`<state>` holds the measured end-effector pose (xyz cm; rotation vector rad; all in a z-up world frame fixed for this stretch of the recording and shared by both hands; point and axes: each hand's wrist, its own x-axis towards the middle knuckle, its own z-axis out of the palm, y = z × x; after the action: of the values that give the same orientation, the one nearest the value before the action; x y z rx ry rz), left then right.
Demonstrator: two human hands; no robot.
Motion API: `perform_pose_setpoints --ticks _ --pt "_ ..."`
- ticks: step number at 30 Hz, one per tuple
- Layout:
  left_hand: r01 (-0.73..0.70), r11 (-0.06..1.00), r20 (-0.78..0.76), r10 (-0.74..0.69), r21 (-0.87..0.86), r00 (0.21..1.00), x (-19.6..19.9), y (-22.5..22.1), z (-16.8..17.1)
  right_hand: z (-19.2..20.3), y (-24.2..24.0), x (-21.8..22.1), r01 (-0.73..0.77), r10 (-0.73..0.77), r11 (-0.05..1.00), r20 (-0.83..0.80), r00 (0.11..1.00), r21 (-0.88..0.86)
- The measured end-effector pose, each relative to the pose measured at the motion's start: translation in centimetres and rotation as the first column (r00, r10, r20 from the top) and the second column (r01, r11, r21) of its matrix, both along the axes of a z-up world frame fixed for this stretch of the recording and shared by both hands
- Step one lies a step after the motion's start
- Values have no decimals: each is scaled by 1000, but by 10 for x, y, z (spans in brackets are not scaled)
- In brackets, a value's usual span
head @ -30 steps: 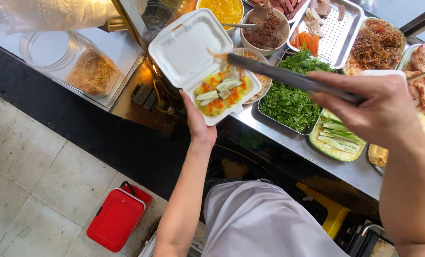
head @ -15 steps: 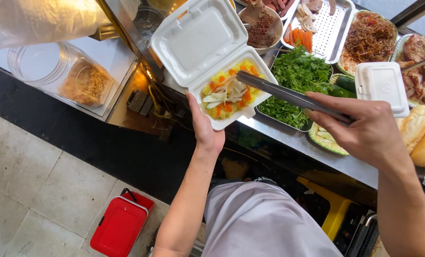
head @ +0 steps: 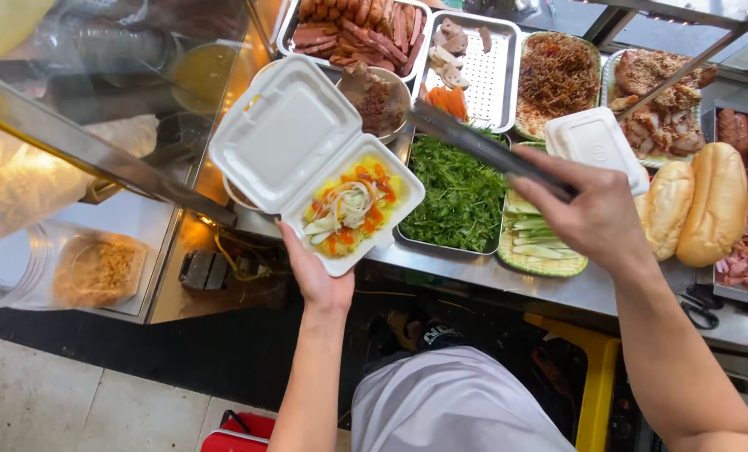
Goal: Preparing a takeout food container with rice, meat, vegetables, and condiments.
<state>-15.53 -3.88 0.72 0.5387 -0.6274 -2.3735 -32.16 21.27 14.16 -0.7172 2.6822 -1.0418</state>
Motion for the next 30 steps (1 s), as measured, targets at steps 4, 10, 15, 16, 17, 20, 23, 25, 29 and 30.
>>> perform_pose_setpoints --ticks 4,10,15,16,17,20,23,25,29,30 --pt "-19 1000 45 20 -13 999 -18 1 7 -102 8 -126 65 -28 991 -294 955 116" --pt "-62 996 82 67 -70 994 -45 6 11 -179 -41 -223 76 31 924 -271 962 375" --pt "-96 994 147 102 -50 984 -57 7 22 -175 -52 -238 5 128 876 -242 962 482" --pt "-98 994 148 104 -48 984 -59 6 20 -173 -52 -239 3 130 875 -241 962 484" --pt "-101 994 148 108 -49 983 -61 4 17 -171 -53 -240 0 144 864 -246 958 504" --pt "-101 993 129 108 -60 986 -68 -3 6 -181 -42 -247 25 134 905 -338 931 425" --pt "-91 993 89 98 -77 991 -80 -14 0 -162 -28 -244 42 40 966 -308 951 254" --pt "-86 993 78 92 -82 993 -86 -21 -1 -140 -22 -231 45 -10 980 -176 984 193" --pt "-32 998 82 37 -62 996 -98 -33 2 -111 -14 -201 -24 24 999 -13 1000 -23" --pt "-18 998 90 23 -53 996 -101 -36 5 -107 -15 -196 -84 84 992 -7 996 -99"
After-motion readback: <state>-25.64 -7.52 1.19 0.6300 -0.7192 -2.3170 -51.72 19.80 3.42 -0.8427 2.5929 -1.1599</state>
